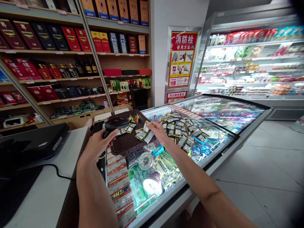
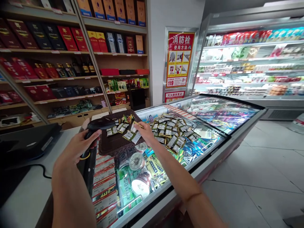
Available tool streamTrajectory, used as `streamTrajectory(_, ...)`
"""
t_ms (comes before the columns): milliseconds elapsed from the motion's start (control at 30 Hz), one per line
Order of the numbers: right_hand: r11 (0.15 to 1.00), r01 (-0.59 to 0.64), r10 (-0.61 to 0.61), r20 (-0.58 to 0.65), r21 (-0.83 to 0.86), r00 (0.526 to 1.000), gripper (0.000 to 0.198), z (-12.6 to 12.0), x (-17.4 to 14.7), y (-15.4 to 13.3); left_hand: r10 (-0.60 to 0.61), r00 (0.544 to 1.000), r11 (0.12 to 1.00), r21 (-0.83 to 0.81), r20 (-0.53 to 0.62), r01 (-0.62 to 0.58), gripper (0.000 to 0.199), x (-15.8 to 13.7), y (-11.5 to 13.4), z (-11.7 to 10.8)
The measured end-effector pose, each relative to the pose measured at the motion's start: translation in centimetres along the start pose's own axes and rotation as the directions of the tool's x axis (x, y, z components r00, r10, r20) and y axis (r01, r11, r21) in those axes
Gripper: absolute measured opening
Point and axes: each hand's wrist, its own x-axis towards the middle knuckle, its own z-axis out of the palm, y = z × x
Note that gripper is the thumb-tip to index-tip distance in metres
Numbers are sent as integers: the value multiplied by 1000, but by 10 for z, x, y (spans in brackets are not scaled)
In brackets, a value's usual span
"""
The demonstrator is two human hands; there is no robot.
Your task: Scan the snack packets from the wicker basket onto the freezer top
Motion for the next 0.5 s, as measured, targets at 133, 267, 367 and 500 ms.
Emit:
streamTrajectory(133,992,40,-13,-210,123,978,41,-21,-12,21,15,994,999,26,109,-18,54,-5,13,7)
streamTrajectory(267,994,107,-100,-360,-1,928,38,-38,-12,30,28,965,998,47,262,-42,49,-10,27,17)
streamTrajectory(367,992,97,-121,-376,-83,919,39,-44,-11,29,60,939,996,41,337,-79,45,-9,30,26)
streamTrajectory(500,994,80,-104,-365,-80,925,40,-43,-11,28,97,920,989,70,379,-133,45,-7,30,35)
